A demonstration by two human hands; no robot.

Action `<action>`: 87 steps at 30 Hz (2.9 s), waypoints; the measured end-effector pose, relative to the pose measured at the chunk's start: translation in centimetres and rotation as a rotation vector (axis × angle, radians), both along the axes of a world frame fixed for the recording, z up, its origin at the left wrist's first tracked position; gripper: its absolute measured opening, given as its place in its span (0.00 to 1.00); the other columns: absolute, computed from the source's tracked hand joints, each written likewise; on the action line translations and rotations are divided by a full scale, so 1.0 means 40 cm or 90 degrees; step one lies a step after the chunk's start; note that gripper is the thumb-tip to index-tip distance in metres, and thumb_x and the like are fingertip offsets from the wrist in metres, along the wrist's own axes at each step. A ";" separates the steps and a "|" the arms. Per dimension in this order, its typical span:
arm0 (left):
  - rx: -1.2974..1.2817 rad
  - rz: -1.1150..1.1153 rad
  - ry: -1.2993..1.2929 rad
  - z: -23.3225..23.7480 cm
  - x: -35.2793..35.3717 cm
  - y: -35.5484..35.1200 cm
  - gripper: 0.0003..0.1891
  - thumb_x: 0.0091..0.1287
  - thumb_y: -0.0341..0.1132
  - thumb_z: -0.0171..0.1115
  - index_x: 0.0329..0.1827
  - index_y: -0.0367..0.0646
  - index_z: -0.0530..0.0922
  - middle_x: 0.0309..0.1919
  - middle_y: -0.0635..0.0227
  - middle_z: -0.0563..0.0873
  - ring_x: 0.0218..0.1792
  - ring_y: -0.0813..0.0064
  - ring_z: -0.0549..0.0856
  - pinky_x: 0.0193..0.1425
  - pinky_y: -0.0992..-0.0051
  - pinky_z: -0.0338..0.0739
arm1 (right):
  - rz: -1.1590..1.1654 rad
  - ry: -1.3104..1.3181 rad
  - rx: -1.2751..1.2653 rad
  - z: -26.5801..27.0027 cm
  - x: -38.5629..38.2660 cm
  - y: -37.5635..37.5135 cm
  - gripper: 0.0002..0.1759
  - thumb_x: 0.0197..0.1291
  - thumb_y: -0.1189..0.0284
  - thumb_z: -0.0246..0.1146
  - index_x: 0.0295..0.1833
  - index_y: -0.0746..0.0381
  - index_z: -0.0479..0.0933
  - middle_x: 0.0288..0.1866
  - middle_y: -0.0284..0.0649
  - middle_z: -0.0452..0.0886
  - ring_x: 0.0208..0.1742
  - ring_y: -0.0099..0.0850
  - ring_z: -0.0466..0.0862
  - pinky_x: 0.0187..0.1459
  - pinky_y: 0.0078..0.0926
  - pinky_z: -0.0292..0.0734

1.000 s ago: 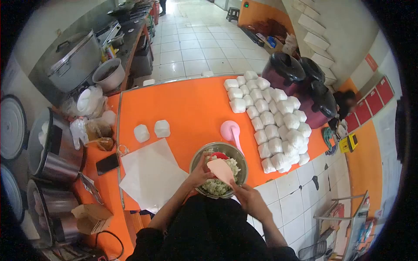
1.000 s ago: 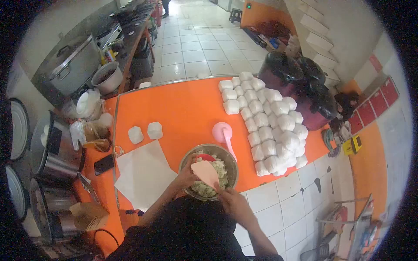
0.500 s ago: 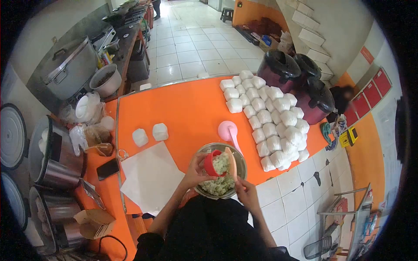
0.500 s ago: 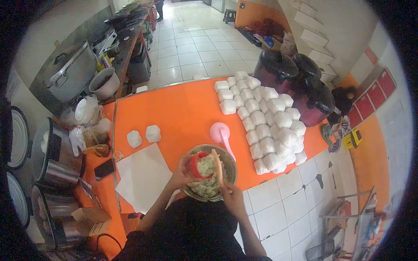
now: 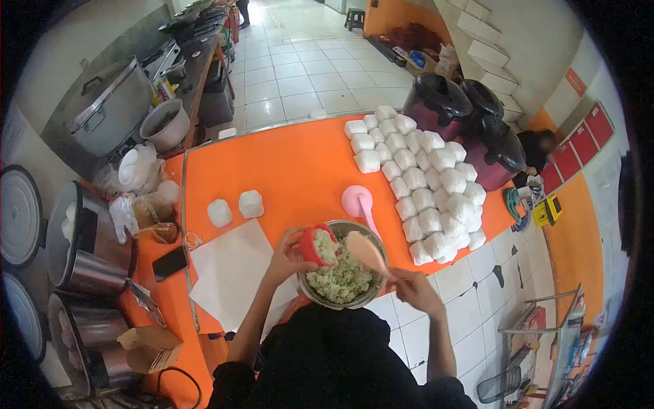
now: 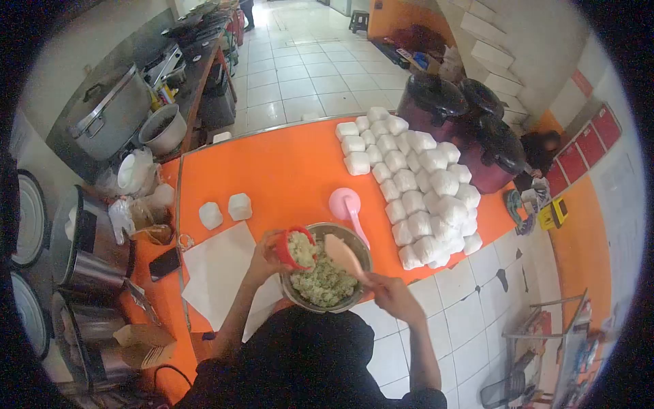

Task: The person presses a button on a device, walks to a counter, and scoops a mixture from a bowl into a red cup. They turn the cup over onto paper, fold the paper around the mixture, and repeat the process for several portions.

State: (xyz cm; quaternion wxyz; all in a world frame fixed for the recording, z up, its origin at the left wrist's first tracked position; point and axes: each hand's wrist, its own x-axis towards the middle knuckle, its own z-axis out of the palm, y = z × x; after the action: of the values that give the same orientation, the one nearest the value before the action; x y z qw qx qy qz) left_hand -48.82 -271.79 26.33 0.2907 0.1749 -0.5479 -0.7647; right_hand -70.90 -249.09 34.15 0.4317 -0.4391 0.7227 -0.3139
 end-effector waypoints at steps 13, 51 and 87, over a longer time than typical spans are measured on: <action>0.174 0.152 0.211 -0.206 -0.040 -0.051 0.40 0.55 0.36 0.67 0.67 0.44 0.51 0.61 0.58 0.66 0.61 0.64 0.69 0.66 0.64 0.65 | 0.121 0.339 0.036 -0.200 0.037 -0.132 0.14 0.59 0.67 0.52 0.35 0.65 0.79 0.30 0.54 0.79 0.34 0.51 0.79 0.37 0.44 0.73; 0.060 0.001 0.097 -0.007 -0.057 0.006 0.45 0.41 0.21 0.74 0.63 0.43 0.57 0.58 0.58 0.70 0.59 0.64 0.72 0.60 0.63 0.74 | -0.148 0.188 -0.234 -0.054 0.111 -0.064 0.15 0.61 0.73 0.55 0.52 0.65 0.75 0.21 0.43 0.75 0.23 0.37 0.76 0.28 0.32 0.71; -0.132 -0.025 0.121 0.104 -0.065 0.068 0.48 0.36 0.26 0.78 0.62 0.43 0.57 0.59 0.61 0.66 0.62 0.67 0.67 0.66 0.64 0.66 | -0.206 -0.287 -0.137 0.012 0.011 -0.008 0.13 0.66 0.69 0.53 0.41 0.68 0.77 0.23 0.28 0.70 0.22 0.16 0.67 0.22 0.16 0.63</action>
State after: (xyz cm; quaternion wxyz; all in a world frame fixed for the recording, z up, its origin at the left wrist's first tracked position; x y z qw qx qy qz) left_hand -51.44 -269.05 30.50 0.3428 0.0601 -0.5973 -0.7225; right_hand -70.45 -249.42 34.63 0.4765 -0.2805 0.6321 -0.5429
